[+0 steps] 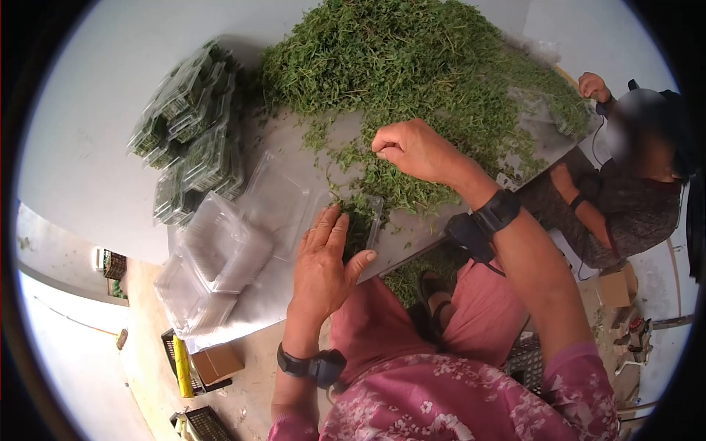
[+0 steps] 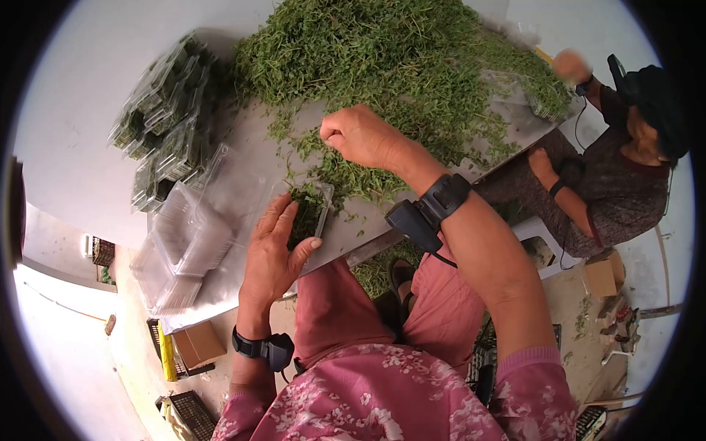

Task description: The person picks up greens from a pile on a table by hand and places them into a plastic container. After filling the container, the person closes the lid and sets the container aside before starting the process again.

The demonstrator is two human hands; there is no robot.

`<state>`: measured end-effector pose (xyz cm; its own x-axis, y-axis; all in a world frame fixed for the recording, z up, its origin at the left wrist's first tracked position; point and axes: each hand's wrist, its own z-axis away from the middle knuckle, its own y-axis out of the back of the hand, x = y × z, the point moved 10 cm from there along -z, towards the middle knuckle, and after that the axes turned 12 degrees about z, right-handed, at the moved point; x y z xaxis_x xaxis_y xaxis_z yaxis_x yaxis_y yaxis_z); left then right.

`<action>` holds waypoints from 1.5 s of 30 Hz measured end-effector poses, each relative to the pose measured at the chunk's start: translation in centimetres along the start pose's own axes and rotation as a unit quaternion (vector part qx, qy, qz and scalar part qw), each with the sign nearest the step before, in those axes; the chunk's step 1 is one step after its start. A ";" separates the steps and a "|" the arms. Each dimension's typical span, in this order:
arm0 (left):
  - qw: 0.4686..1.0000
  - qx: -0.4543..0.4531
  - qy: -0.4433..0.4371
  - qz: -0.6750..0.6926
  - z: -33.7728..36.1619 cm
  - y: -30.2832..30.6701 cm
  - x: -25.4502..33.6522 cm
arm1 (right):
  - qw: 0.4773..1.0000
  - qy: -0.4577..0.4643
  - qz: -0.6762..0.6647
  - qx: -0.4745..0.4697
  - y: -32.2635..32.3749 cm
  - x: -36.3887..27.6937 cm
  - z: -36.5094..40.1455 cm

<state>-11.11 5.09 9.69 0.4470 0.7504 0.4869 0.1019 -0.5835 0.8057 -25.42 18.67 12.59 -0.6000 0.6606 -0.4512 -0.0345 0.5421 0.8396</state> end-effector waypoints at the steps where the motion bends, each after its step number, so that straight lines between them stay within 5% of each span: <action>1: 1.000 -0.010 0.005 -0.005 -0.1 -0.5 -0.3 | 1.000 -0.004 -0.003 0.001 -0.2 0.4 -0.1; 13: 0.998 -0.045 0.033 -0.027 -0.2 -1.7 -1.3 | 0.998 0.043 -0.039 -0.039 -5.0 -2.3 -2.5; 19: 0.999 -0.037 0.030 -0.018 -0.3 -1.7 -1.3 | 0.993 -0.086 0.076 -0.019 -5.9 2.6 -4.3; 22: 0.999 -0.030 0.018 -0.018 -0.2 -1.6 -1.2 | 0.987 -0.071 0.146 0.005 -7.6 1.9 -4.9; 25: 0.999 -0.028 0.013 -0.018 -0.2 -1.6 -1.1 | 0.979 -0.087 0.167 -0.079 -9.9 2.1 -5.1; 28: 0.999 -0.028 0.013 -0.016 -0.2 -1.5 -1.2 | 0.968 -0.069 0.193 -0.144 -11.2 2.0 -5.0; 34: 1.000 -0.024 0.008 -0.006 -0.1 -1.5 -1.2 | 0.971 0.022 0.220 -0.091 -10.9 0.9 -5.0; 37: 1.000 -0.030 -0.002 -0.008 0.1 -1.4 -1.1 | 0.982 0.005 0.175 -0.074 -8.2 1.0 -4.1; 40: 0.999 -0.037 -0.011 0.002 0.3 -1.2 -1.1 | 0.998 0.018 0.041 0.046 -3.3 1.1 -3.3; 45: 1.000 -0.021 0.007 0.021 0.6 -0.6 -0.5 | 0.994 -0.003 -0.110 0.010 0.0 -1.0 -1.6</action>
<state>-10.83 4.83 8.73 0.4374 0.7296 0.5257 0.0460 -0.6020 0.7972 -26.11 17.14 13.52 -0.5745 0.5290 -0.6246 -0.1471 0.6840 0.7145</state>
